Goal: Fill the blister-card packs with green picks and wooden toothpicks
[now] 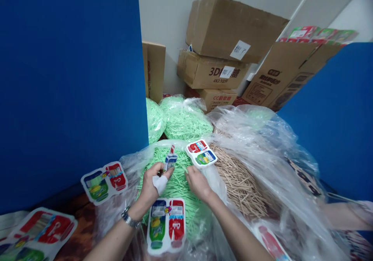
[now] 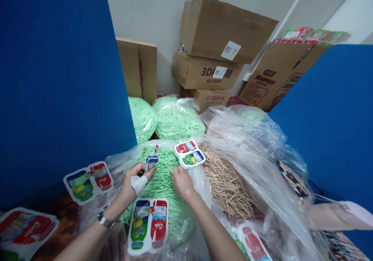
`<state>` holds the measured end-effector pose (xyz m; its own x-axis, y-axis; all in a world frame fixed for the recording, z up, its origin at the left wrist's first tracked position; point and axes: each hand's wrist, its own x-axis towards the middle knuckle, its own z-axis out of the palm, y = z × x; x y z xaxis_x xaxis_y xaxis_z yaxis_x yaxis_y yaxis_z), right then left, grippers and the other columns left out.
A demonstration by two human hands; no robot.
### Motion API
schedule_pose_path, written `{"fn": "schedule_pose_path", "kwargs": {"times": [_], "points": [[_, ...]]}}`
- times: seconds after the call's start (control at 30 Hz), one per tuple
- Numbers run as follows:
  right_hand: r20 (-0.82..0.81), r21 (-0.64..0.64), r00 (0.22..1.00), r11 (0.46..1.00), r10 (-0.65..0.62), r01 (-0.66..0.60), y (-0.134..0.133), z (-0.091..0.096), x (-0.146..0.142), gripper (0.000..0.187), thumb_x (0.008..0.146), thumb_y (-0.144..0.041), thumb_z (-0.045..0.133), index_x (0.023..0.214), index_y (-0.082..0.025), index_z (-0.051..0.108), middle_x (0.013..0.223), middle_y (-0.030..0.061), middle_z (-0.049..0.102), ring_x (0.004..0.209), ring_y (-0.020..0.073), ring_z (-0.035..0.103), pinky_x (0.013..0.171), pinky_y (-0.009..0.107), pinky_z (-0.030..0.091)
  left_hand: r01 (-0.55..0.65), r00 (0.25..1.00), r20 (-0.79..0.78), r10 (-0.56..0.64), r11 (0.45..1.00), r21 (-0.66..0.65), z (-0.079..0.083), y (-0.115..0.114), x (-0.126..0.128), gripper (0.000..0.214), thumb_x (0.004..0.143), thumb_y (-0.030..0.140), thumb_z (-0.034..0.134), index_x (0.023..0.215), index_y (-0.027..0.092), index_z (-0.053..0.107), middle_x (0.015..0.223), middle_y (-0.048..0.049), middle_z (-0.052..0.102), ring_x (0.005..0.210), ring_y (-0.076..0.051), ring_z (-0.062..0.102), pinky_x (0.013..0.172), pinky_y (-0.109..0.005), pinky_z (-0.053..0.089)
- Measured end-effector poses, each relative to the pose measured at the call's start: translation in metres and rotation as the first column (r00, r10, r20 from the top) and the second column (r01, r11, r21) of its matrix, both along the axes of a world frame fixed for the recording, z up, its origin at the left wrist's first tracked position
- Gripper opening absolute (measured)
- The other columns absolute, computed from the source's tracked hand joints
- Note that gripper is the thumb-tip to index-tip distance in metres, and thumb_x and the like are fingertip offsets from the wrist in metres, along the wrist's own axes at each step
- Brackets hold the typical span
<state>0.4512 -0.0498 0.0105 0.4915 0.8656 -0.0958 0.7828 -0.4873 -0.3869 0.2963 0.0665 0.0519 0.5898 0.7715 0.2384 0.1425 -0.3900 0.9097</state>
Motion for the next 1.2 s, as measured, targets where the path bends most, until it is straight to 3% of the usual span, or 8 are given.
{"fn": "schedule_pose_path", "kwargs": {"times": [0.1, 0.17, 0.33, 0.43, 0.67, 0.83, 0.9, 1.2], "points": [[-0.273, 0.234, 0.961, 0.966, -0.046, 0.113, -0.011, 0.007, 0.009, 0.022, 0.096, -0.033, 0.027, 0.092, -0.022, 0.046, 0.086, 0.0064, 0.066, 0.076, 0.0197, 0.064, 0.066, 0.03, 0.047, -0.009, 1.0, 0.002, 0.009, 1.0, -0.011, -0.001, 0.002, -0.002, 0.036, 0.079, 0.036, 0.062, 0.057, 0.02, 0.039, 0.056, 0.0066, 0.034, 0.053, -0.01, 0.033, 0.051, -0.023, 0.027], [-0.542, 0.369, 0.84, 0.888, -0.032, 0.273, -0.019, 0.009, 0.009, 0.023, 0.094, -0.044, 0.034, 0.086, -0.024, 0.044, 0.07, 0.0004, 0.062, 0.062, 0.019, 0.061, 0.06, 0.03, 0.048, -0.014, 1.0, 0.003, 0.014, 1.0, -0.017, -0.002, 0.004, -0.003, 0.036, 0.079, 0.036, 0.061, 0.057, 0.02, 0.039, 0.056, 0.0067, 0.034, 0.053, -0.01, 0.033, 0.05, -0.022, 0.027], [-0.906, 0.31, 0.418, 0.77, 0.063, 0.557, -0.023, 0.011, -0.006, 0.029, 0.084, -0.052, 0.054, 0.088, -0.024, 0.048, 0.082, 0.0006, 0.063, 0.065, 0.0177, 0.062, 0.066, 0.036, 0.052, -0.003, 1.0, 0.004, 0.003, 1.0, -0.022, -0.007, 0.002, -0.002, 0.037, 0.078, 0.036, 0.063, 0.057, 0.02, 0.038, 0.056, 0.0068, 0.032, 0.053, -0.01, 0.033, 0.051, -0.023, 0.027], [-0.937, 0.324, 0.306, 0.742, 0.167, 0.587, -0.019, 0.018, -0.015, 0.033, 0.082, -0.052, 0.058, 0.093, -0.024, 0.048, 0.074, -0.0033, 0.058, 0.058, 0.0136, 0.057, 0.06, 0.031, 0.051, 0.037, 0.999, 0.005, -0.037, 0.999, -0.036, -0.007, -0.002, -0.003, 0.035, 0.08, 0.037, 0.062, 0.058, 0.02, 0.04, 0.057, 0.0064, 0.034, 0.053, -0.01, 0.035, 0.051, -0.023, 0.028], [-0.822, 0.54, 0.492, 0.669, 0.289, 0.51, -0.015, 0.061, -0.021, 0.029, 0.087, -0.049, 0.053, 0.097, -0.021, 0.052, 0.072, -0.0031, 0.051, 0.062, 0.0121, 0.053, 0.063, 0.029, 0.049, 0.128, 0.992, 0.011, -0.128, 0.992, -0.001, -0.008, -0.014, -0.008, 0.033, 0.081, 0.036, 0.061, 0.06, 0.02, 0.042, 0.059, 0.0054, 0.038, 0.054, -0.011, 0.036, 0.051, -0.022, 0.028], [-0.629, 0.748, 0.725, 0.471, 0.28, 0.467, -0.009, 0.099, -0.032, 0.024, 0.095, -0.046, 0.037, 0.099, -0.024, 0.046, 0.075, 0.0002, 0.056, 0.077, 0.0169, 0.059, 0.077, 0.035, 0.049, 0.17, 0.985, 0.019, -0.173, 0.98, 0.106, -0.002, -0.028, -0.004, 0.031, 0.082, 0.029, 0.06, 0.06, 0.02, 0.04, 0.06, 0.0047, 0.04, 0.056, -0.012, 0.039, 0.053, -0.023, 0.03], [-0.566, 0.795, 0.773, 0.438, 0.287, 0.419, -0.005, 0.11, -0.038, 0.02, 0.097, -0.042, 0.034, 0.097, -0.025, 0.044, 0.078, 0.0005, 0.056, 0.084, 0.0172, 0.059, 0.082, 0.036, 0.047, 0.175, 0.983, 0.034, -0.18, 0.978, 0.112, 0.002, -0.033, -0.002, 0.03, 0.083, 0.027, 0.059, 0.061, 0.02, 0.041, 0.061, 0.0042, 0.042, 0.057, -0.012, 0.04, 0.054, -0.023, 0.031], [-0.407, 0.831, 0.894, 0.482, 0.186, 0.278, 0.004, 0.111, -0.057, 0.027, 0.098, -0.036, 0.029, 0.085, -0.023, 0.049, 0.086, 0.0031, 0.057, 0.098, 0.017, 0.054, 0.094, 0.037, 0.041, 0.177, 0.982, 0.044, -0.185, 0.973, 0.147, 0.011, -0.042, -0.002, 0.026, 0.083, 0.023, 0.059, 0.063, 0.02, 0.043, 0.063, 0.0031, 0.046, 0.059, -0.013, 0.044, 0.056, -0.023, 0.032]]}}
